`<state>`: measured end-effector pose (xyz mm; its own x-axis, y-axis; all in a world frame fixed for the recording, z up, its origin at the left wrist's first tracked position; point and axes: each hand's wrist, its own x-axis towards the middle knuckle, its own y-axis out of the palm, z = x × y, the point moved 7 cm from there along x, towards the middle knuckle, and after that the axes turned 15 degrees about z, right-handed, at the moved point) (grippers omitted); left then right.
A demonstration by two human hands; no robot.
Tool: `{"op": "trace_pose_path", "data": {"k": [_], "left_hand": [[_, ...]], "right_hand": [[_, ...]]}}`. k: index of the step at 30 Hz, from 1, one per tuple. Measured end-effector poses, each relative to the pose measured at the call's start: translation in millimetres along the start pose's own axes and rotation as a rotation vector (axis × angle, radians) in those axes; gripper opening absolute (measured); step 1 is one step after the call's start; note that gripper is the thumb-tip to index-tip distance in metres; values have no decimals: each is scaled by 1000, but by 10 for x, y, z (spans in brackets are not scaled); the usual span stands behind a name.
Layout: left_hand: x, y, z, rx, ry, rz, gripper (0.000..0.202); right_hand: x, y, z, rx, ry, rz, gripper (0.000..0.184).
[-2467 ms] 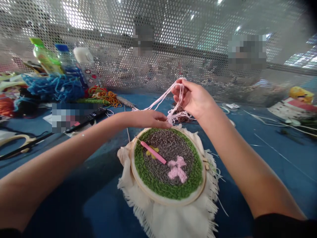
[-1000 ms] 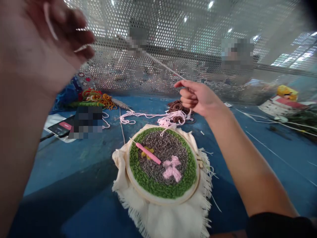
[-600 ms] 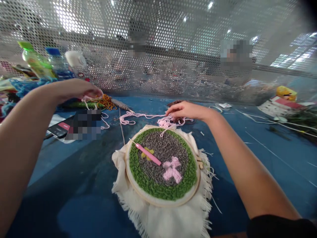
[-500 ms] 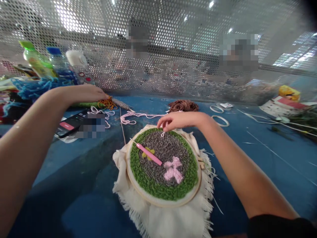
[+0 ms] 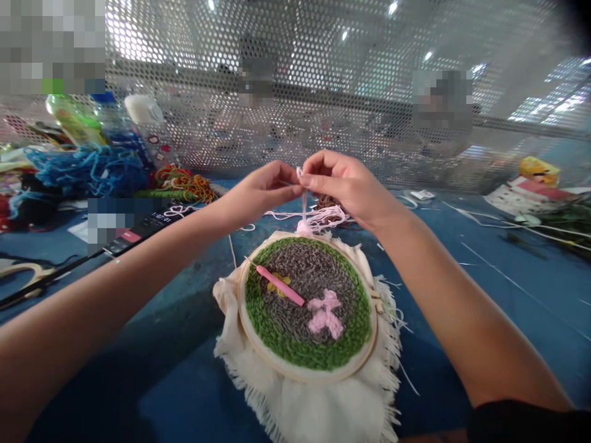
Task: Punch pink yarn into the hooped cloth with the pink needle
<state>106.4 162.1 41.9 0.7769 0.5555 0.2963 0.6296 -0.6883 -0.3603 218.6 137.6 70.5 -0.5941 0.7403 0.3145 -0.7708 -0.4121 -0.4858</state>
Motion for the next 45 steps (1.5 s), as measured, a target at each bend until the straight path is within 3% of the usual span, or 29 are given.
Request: {"op": "trace_pose_path", "data": {"k": [4,7,8,10,14,17,21,24,26,28,32,35,38,41,44,45], "left_hand": [[-95,-56,-331,-256,57,16,7],[-144,-121,-455,-241,42,30,6],[-145,-146,-453,-190,46,16,1],[-110,-114,-366,-110,33,44,16],[5,195,-121,-105,7,220,16],[28,229,-121,-119,59,166,14],[-32,-57,-109,93,-55,104,17],[-99,-380,-10,291,-152,99,23],[-145,-588,132,276,-223,91,26],[-185,-758,313,180,-284,104,27],[-274,-1070,672,188,-394,120,28],[-378,-1242,875,276,-499,140,28],[-447,-1296,919,348,-563,160,23],[-405,-1215,789,387,-579,130,25],[-269,-935,526,350,-523,154,29],[-216,-816,408,327,-463,170,28]], "right_hand": [[6,-54,-13,89,-19,-68,12],[8,-114,-95,113,12,-94,13],[6,-102,-96,125,22,-89,12],[-2,-21,-30,155,23,-72,12],[-29,216,201,229,2,-33,13],[-52,189,281,267,-12,-82,11],[-182,-233,366,308,-69,-294,8],[-410,-711,426,364,-79,-476,17],[-594,-1059,403,340,-37,-546,24],[-789,-1424,302,283,9,-597,26],[-1327,-2139,-27,242,-66,-962,38],[-1645,-2384,-211,277,-167,-1171,54],[-1829,-2382,-275,451,-325,-1338,67],[-1745,-2209,-202,527,-435,-1363,63],[-1360,-1874,-131,416,-309,-1265,43],[-1158,-1718,-126,366,-237,-1171,42]]}}
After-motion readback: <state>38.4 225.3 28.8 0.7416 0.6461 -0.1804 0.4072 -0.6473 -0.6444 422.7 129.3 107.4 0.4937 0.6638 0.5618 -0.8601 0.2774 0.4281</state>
